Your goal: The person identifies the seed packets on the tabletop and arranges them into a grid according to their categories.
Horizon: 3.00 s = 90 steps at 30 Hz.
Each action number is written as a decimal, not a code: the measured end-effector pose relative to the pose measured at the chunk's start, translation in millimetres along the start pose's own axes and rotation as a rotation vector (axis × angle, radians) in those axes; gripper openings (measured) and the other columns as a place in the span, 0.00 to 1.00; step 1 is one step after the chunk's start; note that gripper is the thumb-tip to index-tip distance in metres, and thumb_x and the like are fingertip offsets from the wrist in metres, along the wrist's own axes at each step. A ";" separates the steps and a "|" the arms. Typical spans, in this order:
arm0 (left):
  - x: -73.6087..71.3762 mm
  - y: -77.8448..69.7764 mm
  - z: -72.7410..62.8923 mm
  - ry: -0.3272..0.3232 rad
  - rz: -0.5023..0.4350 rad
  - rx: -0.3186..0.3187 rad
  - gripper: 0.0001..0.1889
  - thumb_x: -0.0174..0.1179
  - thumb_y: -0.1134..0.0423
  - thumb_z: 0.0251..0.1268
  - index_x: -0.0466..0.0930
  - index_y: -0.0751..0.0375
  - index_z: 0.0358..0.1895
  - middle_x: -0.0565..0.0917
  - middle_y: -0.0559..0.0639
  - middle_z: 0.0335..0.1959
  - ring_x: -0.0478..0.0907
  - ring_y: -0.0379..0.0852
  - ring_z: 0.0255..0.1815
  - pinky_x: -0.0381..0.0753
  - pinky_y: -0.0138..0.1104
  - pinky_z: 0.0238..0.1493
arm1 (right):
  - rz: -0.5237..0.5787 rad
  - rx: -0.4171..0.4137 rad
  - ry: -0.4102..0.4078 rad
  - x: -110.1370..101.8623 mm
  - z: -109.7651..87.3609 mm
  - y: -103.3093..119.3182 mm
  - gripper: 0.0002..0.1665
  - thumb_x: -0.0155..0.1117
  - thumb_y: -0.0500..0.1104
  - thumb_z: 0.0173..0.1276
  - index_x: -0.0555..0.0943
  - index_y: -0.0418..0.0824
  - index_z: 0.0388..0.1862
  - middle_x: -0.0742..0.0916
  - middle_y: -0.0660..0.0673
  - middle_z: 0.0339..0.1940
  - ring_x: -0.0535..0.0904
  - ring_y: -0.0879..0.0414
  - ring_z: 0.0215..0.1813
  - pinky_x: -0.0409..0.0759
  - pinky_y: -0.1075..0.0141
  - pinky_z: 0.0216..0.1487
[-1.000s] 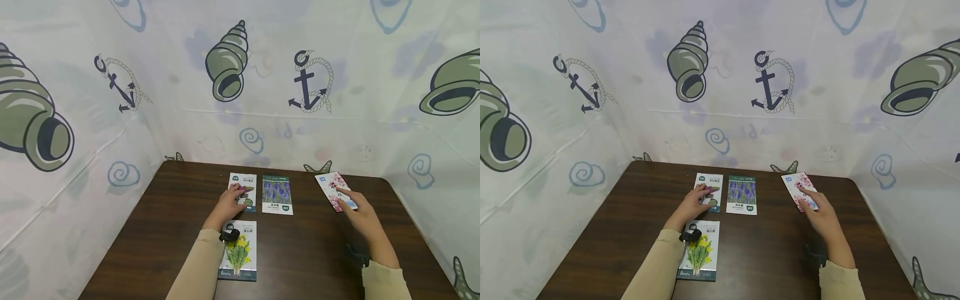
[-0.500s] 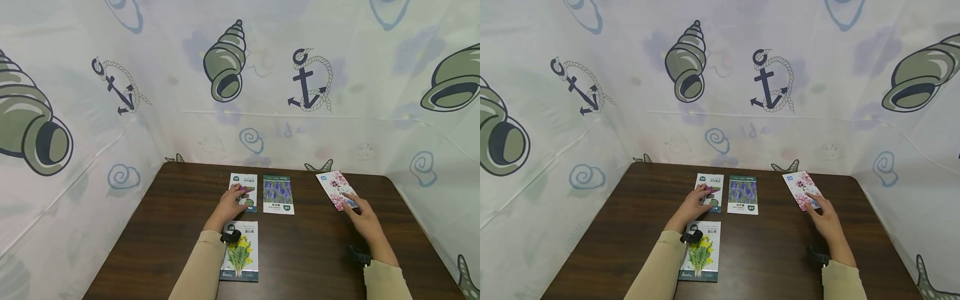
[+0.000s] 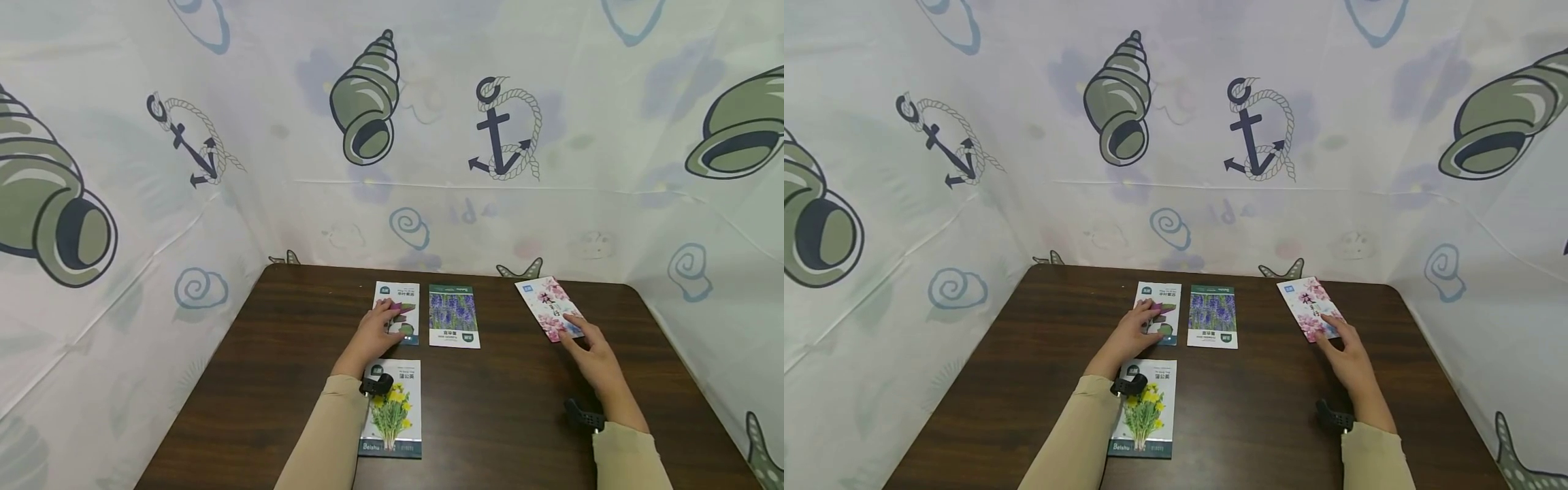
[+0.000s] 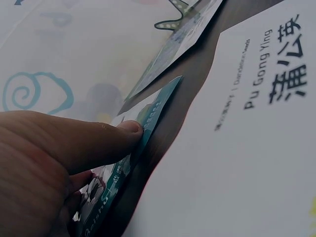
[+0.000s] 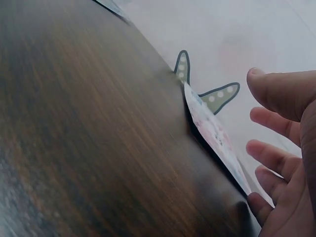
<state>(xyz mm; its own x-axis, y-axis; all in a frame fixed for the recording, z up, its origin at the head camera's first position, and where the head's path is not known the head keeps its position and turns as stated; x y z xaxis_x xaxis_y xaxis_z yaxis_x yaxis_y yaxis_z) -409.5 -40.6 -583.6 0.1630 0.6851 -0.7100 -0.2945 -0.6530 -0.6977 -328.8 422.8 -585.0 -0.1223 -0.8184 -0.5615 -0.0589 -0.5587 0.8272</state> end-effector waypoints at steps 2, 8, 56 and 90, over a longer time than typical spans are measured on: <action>-0.1 0.0 0.4 -0.002 0.000 0.000 0.34 0.73 0.59 0.73 0.75 0.67 0.78 0.63 0.63 0.88 0.50 0.65 0.92 0.52 0.65 0.88 | 0.005 -0.004 0.000 0.3 0.0 -0.3 0.42 0.63 0.56 0.84 0.64 0.43 0.88 0.58 0.25 0.89 0.50 0.20 0.88 0.51 0.19 0.80; 0.2 -0.9 -0.7 -0.019 0.007 0.021 0.34 0.73 0.60 0.73 0.75 0.67 0.77 0.64 0.65 0.87 0.52 0.67 0.91 0.54 0.67 0.87 | 0.008 -0.010 0.016 2.4 0.3 -1.6 0.43 0.63 0.57 0.84 0.62 0.41 0.88 0.56 0.25 0.90 0.46 0.20 0.89 0.46 0.18 0.80; -0.2 -4.6 0.4 -0.001 0.014 0.019 0.34 0.73 0.63 0.72 0.74 0.70 0.77 0.63 0.68 0.87 0.51 0.69 0.91 0.49 0.66 0.89 | -0.279 -0.032 -0.040 6.4 0.1 3.2 0.34 0.63 0.54 0.85 0.74 0.40 0.81 0.71 0.23 0.72 0.63 0.23 0.69 0.58 0.31 0.59; 0.1 -2.9 2.0 0.009 0.027 0.018 0.34 0.72 0.60 0.74 0.74 0.68 0.78 0.62 0.67 0.87 0.50 0.68 0.91 0.49 0.64 0.90 | -0.338 -0.049 0.000 14.5 6.2 6.2 0.33 0.70 0.54 0.79 0.80 0.31 0.68 0.66 0.25 0.85 0.55 0.20 0.83 0.45 0.21 0.78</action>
<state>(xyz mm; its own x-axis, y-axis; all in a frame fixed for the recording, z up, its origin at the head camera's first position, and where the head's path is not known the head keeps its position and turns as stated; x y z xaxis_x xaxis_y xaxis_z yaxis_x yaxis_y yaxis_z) -410.5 -38.0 -581.5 0.1633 0.6643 -0.7294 -0.3162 -0.6651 -0.6765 -337.1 408.3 -587.9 -0.1045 -0.5858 -0.8037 -0.0486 -0.8042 0.5924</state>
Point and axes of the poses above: each hand's wrist, its own z-axis towards the middle knuckle, its own x-axis out of the palm, y = z × x, the point moved 10 cm from there along z, towards the middle knuckle
